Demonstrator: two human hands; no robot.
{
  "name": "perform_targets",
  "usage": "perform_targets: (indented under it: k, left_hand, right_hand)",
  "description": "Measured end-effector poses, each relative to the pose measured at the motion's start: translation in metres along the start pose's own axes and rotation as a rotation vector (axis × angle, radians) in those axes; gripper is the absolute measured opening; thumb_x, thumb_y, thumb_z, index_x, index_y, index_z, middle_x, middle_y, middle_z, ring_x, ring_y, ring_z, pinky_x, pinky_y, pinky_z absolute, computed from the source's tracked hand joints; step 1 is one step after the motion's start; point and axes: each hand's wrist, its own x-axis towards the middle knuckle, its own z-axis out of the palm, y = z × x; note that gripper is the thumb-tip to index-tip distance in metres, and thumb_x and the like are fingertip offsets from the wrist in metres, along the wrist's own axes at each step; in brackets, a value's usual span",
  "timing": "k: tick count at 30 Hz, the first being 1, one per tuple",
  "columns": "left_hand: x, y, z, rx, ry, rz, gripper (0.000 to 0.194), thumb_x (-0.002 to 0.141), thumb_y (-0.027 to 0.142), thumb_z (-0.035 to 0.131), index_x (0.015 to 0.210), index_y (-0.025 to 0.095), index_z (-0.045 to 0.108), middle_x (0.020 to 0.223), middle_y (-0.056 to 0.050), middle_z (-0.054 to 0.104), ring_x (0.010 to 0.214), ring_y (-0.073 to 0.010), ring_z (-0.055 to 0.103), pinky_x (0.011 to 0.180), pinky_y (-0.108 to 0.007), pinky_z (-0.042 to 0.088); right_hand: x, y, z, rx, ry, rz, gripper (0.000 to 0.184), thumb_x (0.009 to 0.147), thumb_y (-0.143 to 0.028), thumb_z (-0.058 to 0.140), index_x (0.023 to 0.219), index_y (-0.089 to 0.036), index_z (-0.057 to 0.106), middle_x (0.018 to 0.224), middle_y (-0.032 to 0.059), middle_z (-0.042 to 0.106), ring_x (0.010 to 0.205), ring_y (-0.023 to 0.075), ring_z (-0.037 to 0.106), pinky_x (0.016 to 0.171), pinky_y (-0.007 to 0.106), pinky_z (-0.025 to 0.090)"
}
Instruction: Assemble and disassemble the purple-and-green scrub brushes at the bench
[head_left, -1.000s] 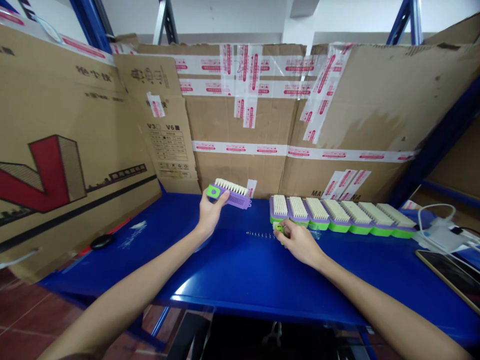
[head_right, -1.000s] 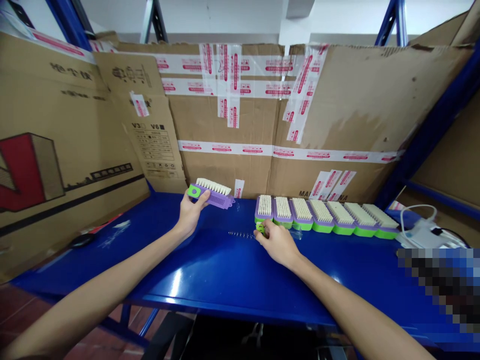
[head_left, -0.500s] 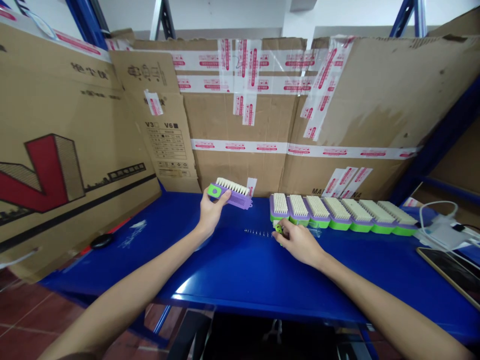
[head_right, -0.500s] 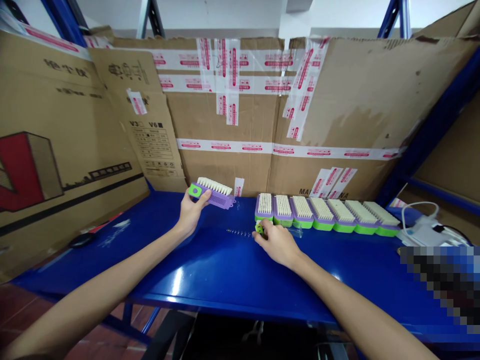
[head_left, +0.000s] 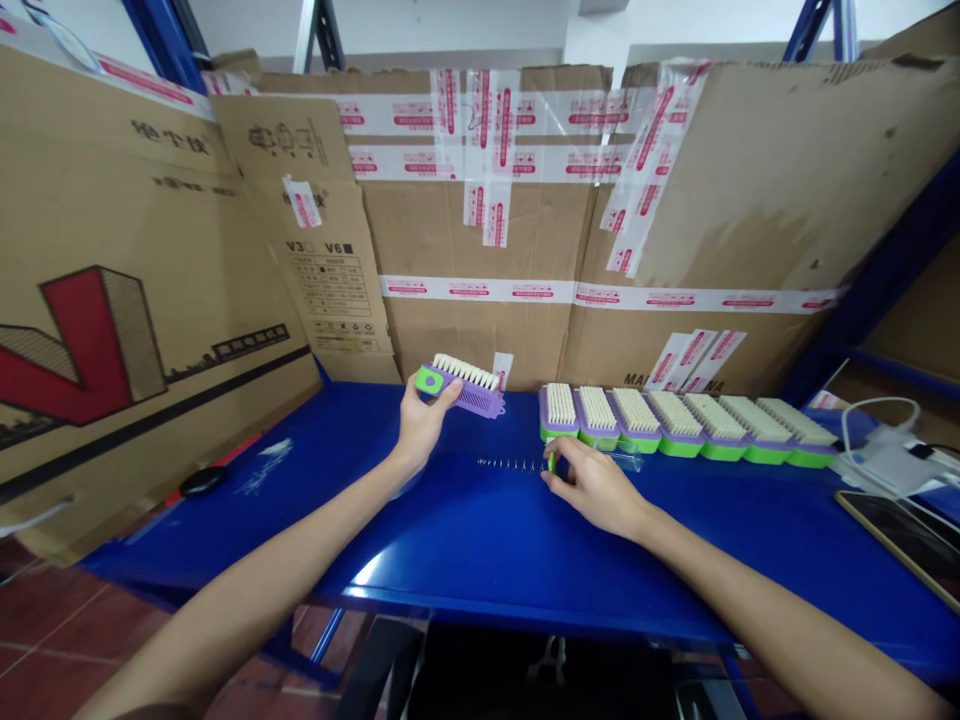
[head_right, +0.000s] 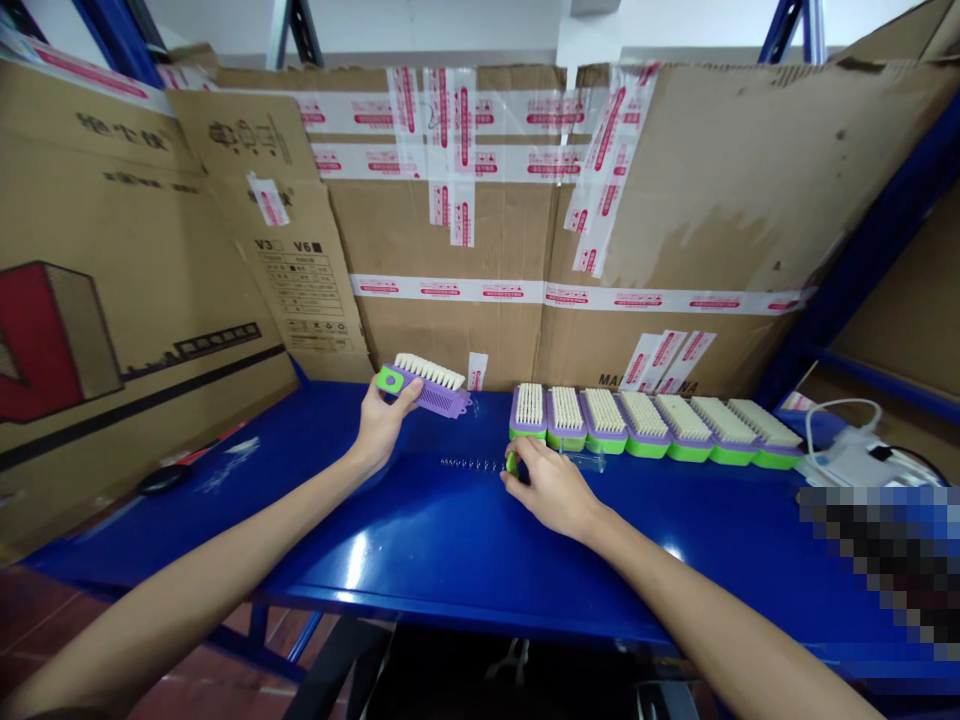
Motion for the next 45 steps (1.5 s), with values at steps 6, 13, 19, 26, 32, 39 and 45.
perform_targets:
  k: [6, 13, 19, 26, 32, 39, 45]
  left_hand:
    - [-0.001, 0.0, 0.0, 0.01, -0.003, 0.0, 0.063, 0.078, 0.056, 0.102, 0.12, 0.022, 0.068, 0.121, -0.011, 0.078, 0.114, -0.0291, 0.081, 0.099, -0.049, 0.073]
    - [-0.001, 0.002, 0.001, 0.009, 0.0, -0.028, 0.066, 0.076, 0.057, 0.103, 0.121, 0.022, 0.068, 0.124, -0.012, 0.078, 0.115, -0.03, 0.08, 0.101, -0.05, 0.072]
    - [-0.003, 0.005, 0.002, 0.003, -0.009, -0.041, 0.068, 0.077, 0.057, 0.103, 0.123, 0.021, 0.069, 0.125, -0.012, 0.078, 0.118, -0.0303, 0.08, 0.101, -0.048, 0.072]
    - [-0.004, 0.006, 0.003, -0.014, 0.002, -0.041, 0.069, 0.074, 0.057, 0.104, 0.123, 0.022, 0.07, 0.122, -0.012, 0.078, 0.118, -0.031, 0.079, 0.1, -0.048, 0.071]
    - [-0.003, 0.003, 0.001, 0.024, -0.001, -0.017, 0.069, 0.077, 0.057, 0.102, 0.126, 0.021, 0.071, 0.123, -0.012, 0.078, 0.118, -0.0306, 0.078, 0.105, -0.049, 0.069]
    - [-0.004, 0.002, 0.003, 0.011, -0.019, -0.036, 0.068, 0.078, 0.057, 0.102, 0.126, 0.02, 0.072, 0.123, -0.013, 0.078, 0.118, -0.0317, 0.078, 0.103, -0.05, 0.07]
    - [-0.005, 0.003, 0.004, -0.013, -0.029, -0.043, 0.067, 0.078, 0.054, 0.102, 0.128, 0.02, 0.071, 0.122, -0.012, 0.079, 0.117, -0.0303, 0.079, 0.103, -0.048, 0.069]
  right_hand:
    - [-0.001, 0.002, 0.003, 0.034, 0.032, -0.008, 0.02, 0.104, -0.039, 0.064, 0.122, -0.029, 0.061, 0.127, 0.0073, 0.076, 0.082, 0.0234, 0.072, 0.074, 0.038, 0.051]
    - [-0.002, -0.004, -0.002, 0.069, 0.06, -0.014, 0.022, 0.107, -0.043, 0.06, 0.123, -0.029, 0.061, 0.136, 0.0097, 0.07, 0.083, 0.0226, 0.071, 0.077, 0.04, 0.054]
    - [-0.001, -0.005, -0.005, 0.027, 0.088, -0.037, 0.015, 0.112, -0.041, 0.052, 0.118, -0.028, 0.056, 0.122, 0.007, 0.076, 0.082, 0.0221, 0.072, 0.078, 0.039, 0.052]
    - [0.0, -0.001, -0.004, -0.09, 0.068, -0.034, 0.01, 0.113, -0.036, 0.051, 0.115, -0.027, 0.055, 0.112, 0.006, 0.079, 0.084, 0.024, 0.075, 0.075, 0.037, 0.05]
    - [-0.002, 0.001, -0.004, -0.225, 0.047, -0.002, 0.007, 0.112, -0.03, 0.052, 0.113, -0.026, 0.058, 0.119, 0.0078, 0.075, 0.085, 0.0242, 0.073, 0.072, 0.037, 0.051]
    - [-0.006, -0.013, -0.008, -0.271, 0.012, -0.379, 0.025, 0.118, -0.036, 0.057, 0.138, -0.023, 0.065, 0.136, 0.0141, 0.075, 0.124, 0.0345, 0.068, 0.107, 0.053, 0.059]
    - [-0.007, -0.015, -0.009, -0.253, -0.081, -0.518, 0.023, 0.12, -0.037, 0.059, 0.13, -0.022, 0.072, 0.133, 0.0121, 0.079, 0.127, 0.0318, 0.067, 0.113, 0.051, 0.054]
